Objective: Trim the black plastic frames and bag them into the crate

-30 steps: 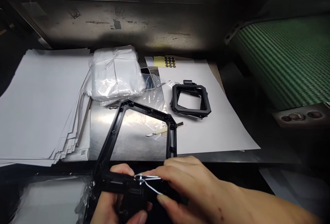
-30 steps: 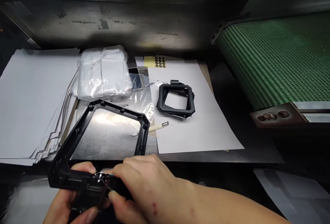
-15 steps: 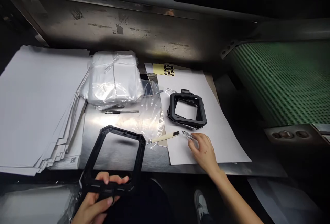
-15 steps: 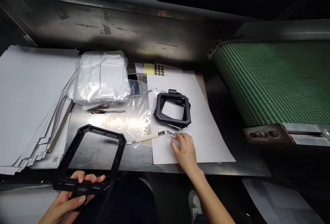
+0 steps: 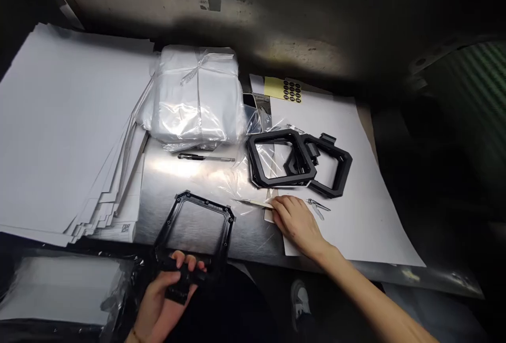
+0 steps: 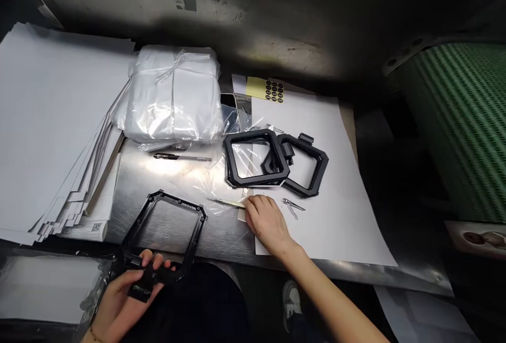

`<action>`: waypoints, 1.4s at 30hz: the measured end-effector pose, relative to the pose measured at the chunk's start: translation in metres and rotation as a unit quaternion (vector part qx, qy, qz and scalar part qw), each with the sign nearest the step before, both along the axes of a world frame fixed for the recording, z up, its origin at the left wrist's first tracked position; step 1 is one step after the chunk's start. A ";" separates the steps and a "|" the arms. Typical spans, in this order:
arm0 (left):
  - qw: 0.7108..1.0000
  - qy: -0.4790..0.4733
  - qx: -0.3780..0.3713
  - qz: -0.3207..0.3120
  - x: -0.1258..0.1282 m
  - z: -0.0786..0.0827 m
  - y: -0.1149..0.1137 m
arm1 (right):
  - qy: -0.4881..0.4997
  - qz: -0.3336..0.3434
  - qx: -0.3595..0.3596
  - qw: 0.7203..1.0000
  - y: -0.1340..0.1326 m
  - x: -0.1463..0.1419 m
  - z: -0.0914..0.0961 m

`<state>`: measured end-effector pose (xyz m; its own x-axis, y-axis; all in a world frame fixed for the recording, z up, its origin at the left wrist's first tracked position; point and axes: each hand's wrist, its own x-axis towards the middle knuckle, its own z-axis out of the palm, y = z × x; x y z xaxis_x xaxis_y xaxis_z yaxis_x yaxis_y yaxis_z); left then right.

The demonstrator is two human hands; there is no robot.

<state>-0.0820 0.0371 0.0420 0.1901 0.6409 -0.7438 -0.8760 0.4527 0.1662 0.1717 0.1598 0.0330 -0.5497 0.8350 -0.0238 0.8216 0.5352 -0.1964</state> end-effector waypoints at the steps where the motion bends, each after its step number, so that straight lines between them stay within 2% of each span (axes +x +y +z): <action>1: 1.000 -0.011 -0.014 0.013 0.001 -0.002 0.001 | 0.001 -0.004 -0.009 1.000 -0.001 -0.005 0.005; 4: 0.998 -0.001 -0.046 0.035 0.005 -0.010 0.003 | 0.000 0.005 -0.059 0.998 -0.005 -0.027 0.023; 8: 0.997 0.042 -0.052 0.048 0.010 -0.014 0.002 | -0.103 0.094 -0.125 0.982 -0.003 -0.062 0.043; 11: 0.996 0.046 -0.061 0.053 0.011 -0.013 0.003 | -0.197 0.137 -0.129 0.962 0.004 -0.083 0.050; 16: 0.994 0.056 -0.079 0.043 0.010 -0.015 0.004 | -0.204 0.156 -0.119 0.959 0.011 -0.104 0.050; 26: 0.994 0.062 -0.082 0.026 0.010 -0.016 0.005 | -0.222 0.191 -0.107 0.950 0.015 -0.117 0.044; 31: 0.994 0.065 -0.082 0.028 0.010 -0.019 0.003 | -0.229 0.198 -0.060 0.951 0.009 -0.123 0.044; 34: 0.993 0.068 -0.092 0.040 0.013 -0.020 0.003 | -0.232 0.205 -0.037 0.950 0.006 -0.127 0.047; 42: 0.983 0.088 -0.137 0.084 0.019 -0.017 0.008 | -0.256 0.247 -0.033 0.934 0.009 -0.129 0.057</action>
